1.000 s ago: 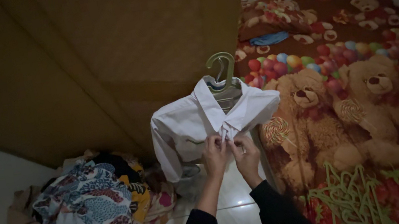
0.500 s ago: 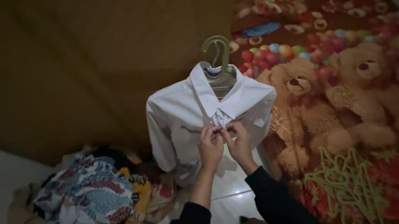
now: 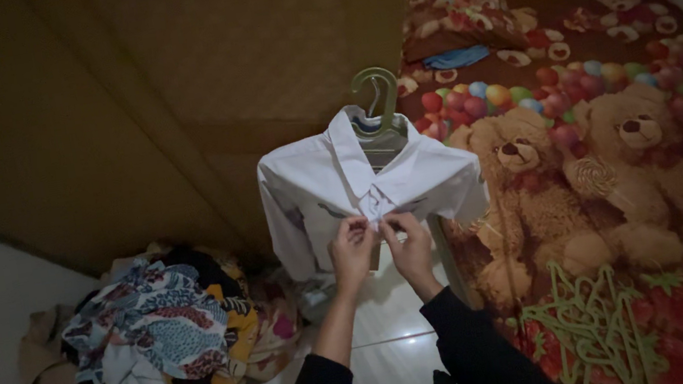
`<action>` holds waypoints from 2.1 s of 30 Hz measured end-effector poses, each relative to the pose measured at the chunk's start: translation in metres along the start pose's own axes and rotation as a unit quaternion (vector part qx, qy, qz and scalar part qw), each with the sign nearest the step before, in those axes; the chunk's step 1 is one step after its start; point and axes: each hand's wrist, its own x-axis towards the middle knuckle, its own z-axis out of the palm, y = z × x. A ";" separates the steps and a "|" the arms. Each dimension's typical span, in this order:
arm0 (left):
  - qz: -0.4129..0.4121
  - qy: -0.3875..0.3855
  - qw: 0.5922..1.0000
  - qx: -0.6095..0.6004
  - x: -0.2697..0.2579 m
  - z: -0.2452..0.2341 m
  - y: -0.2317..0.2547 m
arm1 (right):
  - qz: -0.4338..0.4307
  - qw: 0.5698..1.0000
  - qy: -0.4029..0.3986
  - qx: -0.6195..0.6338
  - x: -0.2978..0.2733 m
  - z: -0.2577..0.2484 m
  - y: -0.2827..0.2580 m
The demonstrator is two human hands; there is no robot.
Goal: The person places a white shirt onto a hanger, adjusts the collar, and buttons the shirt. Then the person moves to a wardrobe and hangs the shirt among other clothes.
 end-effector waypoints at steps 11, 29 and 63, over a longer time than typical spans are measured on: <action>0.082 0.051 0.985 0.142 -0.008 0.004 0.033 | -0.026 0.997 0.065 -0.014 -0.005 -0.007 -0.007; -0.116 -0.055 0.987 -0.098 0.003 0.012 -0.049 | 0.165 0.960 -0.104 0.202 0.004 -0.012 0.049; -0.151 -0.145 0.978 -0.022 0.023 0.013 -0.037 | -0.051 0.995 -0.071 0.052 0.005 -0.017 0.011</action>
